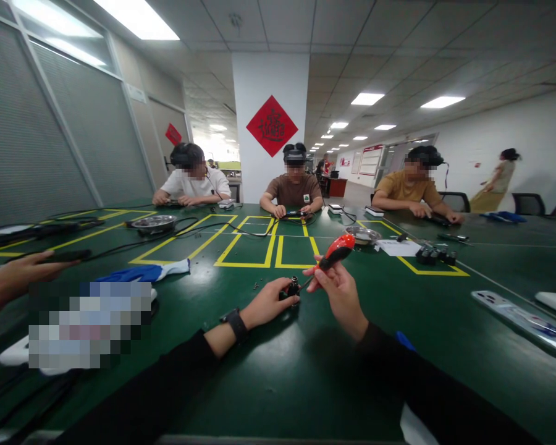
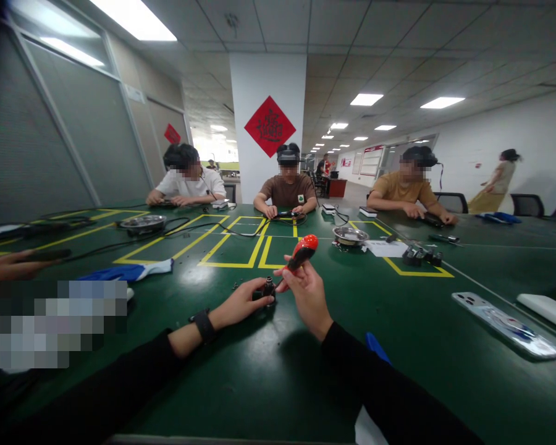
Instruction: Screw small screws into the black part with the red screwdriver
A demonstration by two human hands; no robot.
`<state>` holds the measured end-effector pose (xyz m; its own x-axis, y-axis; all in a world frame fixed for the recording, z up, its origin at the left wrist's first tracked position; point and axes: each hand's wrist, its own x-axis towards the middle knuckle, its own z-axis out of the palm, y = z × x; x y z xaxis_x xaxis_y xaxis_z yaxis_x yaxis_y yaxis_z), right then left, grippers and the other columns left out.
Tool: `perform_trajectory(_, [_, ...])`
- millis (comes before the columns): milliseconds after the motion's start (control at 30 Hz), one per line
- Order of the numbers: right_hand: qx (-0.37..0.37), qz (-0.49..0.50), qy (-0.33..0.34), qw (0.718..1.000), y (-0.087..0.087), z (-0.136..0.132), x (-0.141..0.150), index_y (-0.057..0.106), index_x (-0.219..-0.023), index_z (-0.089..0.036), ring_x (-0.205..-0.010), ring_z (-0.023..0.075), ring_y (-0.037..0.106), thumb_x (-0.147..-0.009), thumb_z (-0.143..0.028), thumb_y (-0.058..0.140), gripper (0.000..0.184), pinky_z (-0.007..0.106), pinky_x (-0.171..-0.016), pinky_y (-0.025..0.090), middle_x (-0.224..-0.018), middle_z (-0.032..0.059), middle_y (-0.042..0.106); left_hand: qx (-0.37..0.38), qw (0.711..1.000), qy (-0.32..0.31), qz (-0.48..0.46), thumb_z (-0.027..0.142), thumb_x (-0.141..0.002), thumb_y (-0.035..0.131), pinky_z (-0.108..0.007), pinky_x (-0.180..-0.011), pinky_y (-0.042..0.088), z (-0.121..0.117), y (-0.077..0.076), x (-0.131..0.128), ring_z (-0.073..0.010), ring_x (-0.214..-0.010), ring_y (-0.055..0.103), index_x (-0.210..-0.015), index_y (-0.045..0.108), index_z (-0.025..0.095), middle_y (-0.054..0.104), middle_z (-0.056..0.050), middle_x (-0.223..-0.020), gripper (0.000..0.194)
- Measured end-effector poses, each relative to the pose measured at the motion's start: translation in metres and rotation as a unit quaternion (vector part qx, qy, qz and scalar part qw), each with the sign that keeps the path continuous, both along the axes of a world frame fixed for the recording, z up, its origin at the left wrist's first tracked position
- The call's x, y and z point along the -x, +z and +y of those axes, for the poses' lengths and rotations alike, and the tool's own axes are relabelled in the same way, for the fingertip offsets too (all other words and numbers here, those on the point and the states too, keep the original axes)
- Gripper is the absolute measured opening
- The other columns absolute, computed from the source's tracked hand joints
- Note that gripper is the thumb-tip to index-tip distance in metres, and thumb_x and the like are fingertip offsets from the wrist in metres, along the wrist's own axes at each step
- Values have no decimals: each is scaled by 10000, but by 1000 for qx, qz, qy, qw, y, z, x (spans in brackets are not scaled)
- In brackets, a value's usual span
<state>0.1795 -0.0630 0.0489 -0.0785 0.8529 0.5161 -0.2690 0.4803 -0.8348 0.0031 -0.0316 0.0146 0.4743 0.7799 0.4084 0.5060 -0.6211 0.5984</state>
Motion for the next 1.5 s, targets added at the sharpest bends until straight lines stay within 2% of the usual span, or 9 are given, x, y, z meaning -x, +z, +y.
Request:
perform_trajectory(267, [-19,-4,-12,1000,-1,-3,2,492,-1098,-206,-564,109,572,-811,-297,569,310,286,-605,487,-836,21,654,7,1000,-10,-13,350,-748,625,-291,-749,436,3,-3,1,-171,-801,540,-949,598,149,606,-43,-887,286])
perform_trajectory(500, [-25,0,-16,1000,0,-3,3,486,-1069,-208,-550,102,560,-815,-279,565,275,278,-597,471,-818,9,642,13,1000,-7,-27,384,-770,596,-270,-717,432,3,-3,0,-158,-767,536,-934,612,143,606,-35,-852,292])
perform_trajectory(700, [3,23,-26,999,-4,2,3,469,-953,-217,-503,85,526,-766,-267,627,250,237,-528,438,-713,-39,597,26,999,1,-26,360,-768,600,-270,-728,431,3,-2,0,-161,-771,544,-905,638,142,619,-40,-854,261])
perform_trajectory(800, [13,38,-2,999,-3,2,2,479,-1021,-217,-555,92,544,-814,-294,559,235,250,-578,455,-772,-21,602,15,1000,5,-22,361,-772,595,-269,-721,429,2,-1,0,-161,-764,541,-918,638,144,614,-39,-843,266])
perform_trajectory(933, [8,10,15,1000,0,0,1,474,-1088,-203,-608,112,576,-843,-318,511,274,286,-631,478,-909,32,631,-4,1000,-2,-20,369,-779,585,-256,-682,420,1,-1,0,-151,-734,532,-892,622,143,603,-26,-811,255])
perform_trajectory(1133, [-29,-12,-22,999,-4,-1,4,433,-962,-220,-542,103,572,-812,-278,575,214,258,-563,466,-805,0,654,2,1000,5,-6,374,-777,583,-257,-691,420,2,0,0,-155,-747,535,-866,616,142,609,-31,-825,251])
perform_trajectory(1267, [-41,-10,-40,998,-5,-1,5,430,-997,-221,-542,100,568,-829,-282,553,218,255,-563,459,-803,-1,647,0,1000,1,-6,374,-758,605,-253,-693,414,2,-1,0,-153,-749,537,-826,613,145,606,-26,-822,239])
perform_trajectory(1500, [-42,-17,-31,999,-7,-2,5,439,-1017,-219,-539,92,568,-843,-260,536,203,247,-559,464,-798,-3,640,-5,1000,0,-4,372,-782,577,-256,-686,407,2,-3,0,-156,-746,530,-866,609,148,601,-29,-829,241])
